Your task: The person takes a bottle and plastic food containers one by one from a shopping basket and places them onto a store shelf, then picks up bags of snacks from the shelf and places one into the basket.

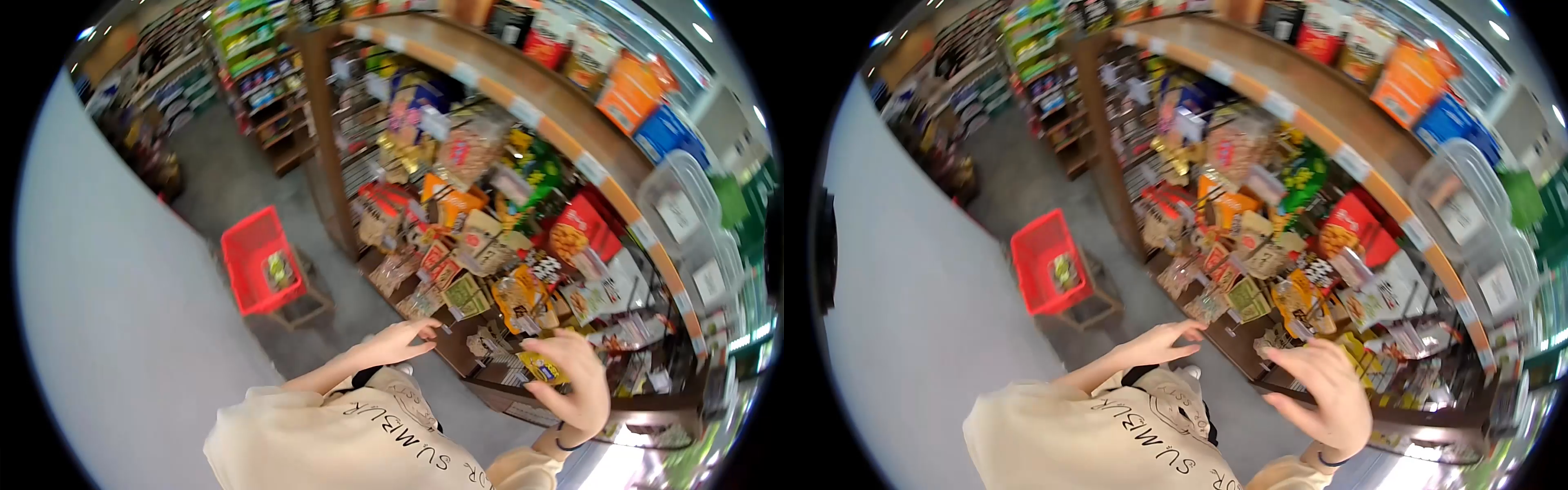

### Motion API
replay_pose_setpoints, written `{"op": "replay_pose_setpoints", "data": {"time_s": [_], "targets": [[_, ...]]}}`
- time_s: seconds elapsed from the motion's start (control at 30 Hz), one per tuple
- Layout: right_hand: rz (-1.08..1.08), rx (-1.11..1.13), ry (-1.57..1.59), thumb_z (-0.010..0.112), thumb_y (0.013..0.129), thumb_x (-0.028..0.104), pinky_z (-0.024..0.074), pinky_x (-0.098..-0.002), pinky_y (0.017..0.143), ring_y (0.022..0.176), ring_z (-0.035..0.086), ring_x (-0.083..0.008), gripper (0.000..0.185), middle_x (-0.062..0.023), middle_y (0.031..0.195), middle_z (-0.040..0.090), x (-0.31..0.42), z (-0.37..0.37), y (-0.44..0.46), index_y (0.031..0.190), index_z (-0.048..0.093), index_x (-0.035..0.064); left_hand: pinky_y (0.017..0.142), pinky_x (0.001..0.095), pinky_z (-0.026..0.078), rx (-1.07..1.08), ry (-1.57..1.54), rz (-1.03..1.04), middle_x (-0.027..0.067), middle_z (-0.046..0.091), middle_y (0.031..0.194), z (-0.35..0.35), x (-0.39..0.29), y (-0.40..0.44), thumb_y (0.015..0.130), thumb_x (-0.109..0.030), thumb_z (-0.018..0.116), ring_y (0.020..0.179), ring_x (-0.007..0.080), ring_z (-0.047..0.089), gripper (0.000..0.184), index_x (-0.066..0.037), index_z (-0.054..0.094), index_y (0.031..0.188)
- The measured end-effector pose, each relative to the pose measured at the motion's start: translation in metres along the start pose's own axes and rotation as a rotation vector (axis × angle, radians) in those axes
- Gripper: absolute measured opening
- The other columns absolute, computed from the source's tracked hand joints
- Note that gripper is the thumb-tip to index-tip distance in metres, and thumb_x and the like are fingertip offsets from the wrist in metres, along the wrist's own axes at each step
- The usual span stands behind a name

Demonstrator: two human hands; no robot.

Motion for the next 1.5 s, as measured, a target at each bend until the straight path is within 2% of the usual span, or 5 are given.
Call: {"op": "replay_pose_setpoints", "data": {"time_s": [0.2,0.43,0.57,0.8,1.5], "targets": [[0.035,0.345,0.232,0.063,0.078,0.024,0.0407,-0.0359,0.084,0.095,0.053,-0.0315,0.049,-0.0157,0.105,0.057,-0.027,0.145,0.037,0.120,0.047,0.0046,0.081,0.0385,0.040,0.197,0.700,-0.232,0.0126,0.058,0.098,0.042,0.068,-0.079,0.079,-0.026,0.057,0.093,0.0259,0.054,0.050,-0.004,0.042,0.121],[0.286,0.362,0.088,0.055,0.083,0.028,0.0413,-0.0375,0.086,0.101,0.052,-0.0350,0.046,-0.0208,0.109,0.055,-0.085,0.341,0.052,0.119,0.046,-0.0002,0.078,0.0384,0.040,-0.049,0.484,-0.298,0.0132,0.057,0.094,0.000,0.113,-0.116,0.075,-0.026,0.058,0.093,0.0291,0.053,0.050,-0.004,0.044,0.118],[0.528,0.907,0.007,0.055,0.079,0.039,0.0360,-0.0385,0.095,0.113,0.045,-0.0345,0.061,-0.0229,0.121,0.048,-0.119,0.473,-0.024,0.124,0.043,0.0011,0.081,0.0405,0.040,-0.170,0.588,-0.505,0.0147,0.056,0.100,-0.034,0.176,-0.169,0.074,-0.025,0.058,0.097,0.0292,0.052,0.051,-0.004,0.043,0.118],[0.616,0.885,0.317,0.055,0.079,0.040,0.0405,-0.0359,0.090,0.106,0.051,-0.0358,0.060,-0.0253,0.113,0.053,-0.076,0.543,-0.017,0.119,0.046,-0.0039,0.083,0.0434,0.039,-0.206,0.495,-0.745,0.0155,0.057,0.103,-0.077,0.237,-0.249,0.075,-0.026,0.058,0.101,0.0297,0.052,0.046,-0.004,0.045,0.114],[0.316,0.948,0.151,0.056,0.079,0.033,0.0448,-0.0337,0.078,0.088,0.058,-0.0307,0.052,-0.0203,0.100,0.059,-0.043,0.649,0.105,0.116,0.049,-0.0027,0.081,0.0438,0.039,-0.402,0.190,-1.060,0.0124,0.055,0.104,-0.107,0.331,-0.378,0.079,-0.031,0.054,0.100,0.0270,0.051,0.048,-0.006,0.043,0.119]]}}
Point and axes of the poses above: each hand's wrist, its own y-axis towards the middle knuckle, its own z-axis out of the palm, x = y × z, the point moved 9 cm from there along y, towards the middle knuckle
